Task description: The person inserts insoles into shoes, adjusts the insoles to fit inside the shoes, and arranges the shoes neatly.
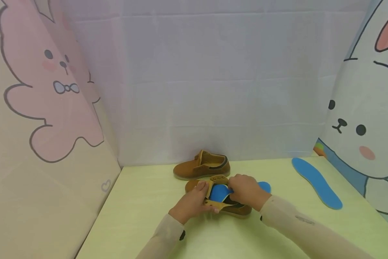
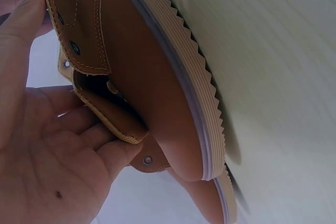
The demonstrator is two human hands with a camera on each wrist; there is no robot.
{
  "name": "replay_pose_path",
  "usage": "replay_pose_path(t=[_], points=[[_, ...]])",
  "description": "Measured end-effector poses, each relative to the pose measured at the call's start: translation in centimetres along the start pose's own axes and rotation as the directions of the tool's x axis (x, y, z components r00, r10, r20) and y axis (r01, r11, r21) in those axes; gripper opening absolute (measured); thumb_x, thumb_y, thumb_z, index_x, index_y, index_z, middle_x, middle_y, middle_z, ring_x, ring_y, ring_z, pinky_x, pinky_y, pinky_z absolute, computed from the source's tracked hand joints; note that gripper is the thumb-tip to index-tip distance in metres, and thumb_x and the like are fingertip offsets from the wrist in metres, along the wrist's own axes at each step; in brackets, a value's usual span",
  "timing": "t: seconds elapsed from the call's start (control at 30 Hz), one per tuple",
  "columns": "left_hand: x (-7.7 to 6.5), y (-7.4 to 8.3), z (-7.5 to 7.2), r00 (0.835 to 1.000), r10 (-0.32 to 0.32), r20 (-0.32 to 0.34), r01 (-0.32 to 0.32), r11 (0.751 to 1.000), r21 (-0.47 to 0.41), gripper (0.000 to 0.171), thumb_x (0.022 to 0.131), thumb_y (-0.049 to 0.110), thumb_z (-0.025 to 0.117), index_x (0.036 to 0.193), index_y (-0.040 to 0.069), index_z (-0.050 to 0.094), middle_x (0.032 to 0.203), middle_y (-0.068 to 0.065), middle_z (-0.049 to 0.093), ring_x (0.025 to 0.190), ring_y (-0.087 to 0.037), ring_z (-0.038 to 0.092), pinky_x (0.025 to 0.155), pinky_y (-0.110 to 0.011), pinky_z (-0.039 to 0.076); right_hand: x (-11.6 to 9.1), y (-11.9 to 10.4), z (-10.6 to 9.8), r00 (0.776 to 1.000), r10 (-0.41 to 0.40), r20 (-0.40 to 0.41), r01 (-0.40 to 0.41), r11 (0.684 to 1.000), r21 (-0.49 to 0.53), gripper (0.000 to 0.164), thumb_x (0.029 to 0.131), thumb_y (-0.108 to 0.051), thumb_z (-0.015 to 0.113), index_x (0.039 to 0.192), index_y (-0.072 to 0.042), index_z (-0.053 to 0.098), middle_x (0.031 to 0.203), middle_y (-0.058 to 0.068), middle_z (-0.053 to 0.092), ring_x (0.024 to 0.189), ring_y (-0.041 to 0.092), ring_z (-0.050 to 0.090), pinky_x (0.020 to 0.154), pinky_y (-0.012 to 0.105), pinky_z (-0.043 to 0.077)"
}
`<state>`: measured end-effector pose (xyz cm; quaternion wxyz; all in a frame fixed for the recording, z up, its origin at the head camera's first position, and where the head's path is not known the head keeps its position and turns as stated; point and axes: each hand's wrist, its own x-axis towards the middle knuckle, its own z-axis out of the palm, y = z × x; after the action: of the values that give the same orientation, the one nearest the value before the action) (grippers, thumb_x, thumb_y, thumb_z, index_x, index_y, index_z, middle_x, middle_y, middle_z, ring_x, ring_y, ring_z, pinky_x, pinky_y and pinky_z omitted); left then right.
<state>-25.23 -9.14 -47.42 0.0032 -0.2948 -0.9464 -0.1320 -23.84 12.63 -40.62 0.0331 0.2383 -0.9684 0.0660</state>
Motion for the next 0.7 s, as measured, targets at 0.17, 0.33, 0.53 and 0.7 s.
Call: replay_pose_path(t=[0.17,0.33,0.53,0.7], points=[[0.2,-0.2,0.2,1.0,0.002,0.002,-0.002,1.0,-0.005,0.11,0.07,0.08,0.047,0.146,0.003,0.026,0.148,-0.016,0.028,0.132,-0.027,0.031,0.098,-0.036,0.04,0.3,0.0,0.5,1.0,-0.016,-0.021,0.017,1.0,0.019,0.039,0.072,-0.012,0.071,0.053,-0.019,0.037,0.053,-0.005,0.024,0.051,0.012,0.028,0.048,0.027,0.025],[0.1,-0.3,0.2,1.0,0.003,0.013,-0.002,1.0,-0.015,0.11,0.07,0.081,0.046,0.146,0.004,0.025,0.148,-0.015,0.028,0.132,-0.027,0.03,0.099,-0.035,0.039,0.8,-0.4,0.9,1.0,-0.009,-0.015,0.009,1.0,0.01,0.035,0.073,-0.014,0.073,0.054,-0.018,0.044,0.051,-0.007,0.03,0.049,0.011,0.033,0.046,0.026,0.029],[0.1,-0.4,0.2,1.0,-0.001,0.015,0.001,1.0,-0.024,0.109,0.07,0.08,0.047,0.146,0.005,0.025,0.149,-0.015,0.027,0.132,-0.026,0.03,0.098,-0.036,0.039,1.3,-1.1,1.3,1.0,-0.004,-0.006,0.004,1.0,0.007,0.034,0.075,-0.013,0.073,0.055,-0.018,0.045,0.05,-0.006,0.034,0.048,0.012,0.035,0.046,0.028,0.031],[0.2,-0.5,0.4,1.0,-0.002,0.02,0.002,1.0,-0.031,0.11,0.07,0.08,0.047,0.147,0.005,0.024,0.15,-0.015,0.025,0.133,-0.026,0.028,0.099,-0.035,0.038,1.8,-1.2,2.0,1.0,-0.001,-0.017,0.001,1.0,-0.01,0.039,0.076,-0.014,0.072,0.054,-0.019,0.04,0.05,-0.004,0.032,0.048,0.012,0.035,0.047,0.029,0.032]])
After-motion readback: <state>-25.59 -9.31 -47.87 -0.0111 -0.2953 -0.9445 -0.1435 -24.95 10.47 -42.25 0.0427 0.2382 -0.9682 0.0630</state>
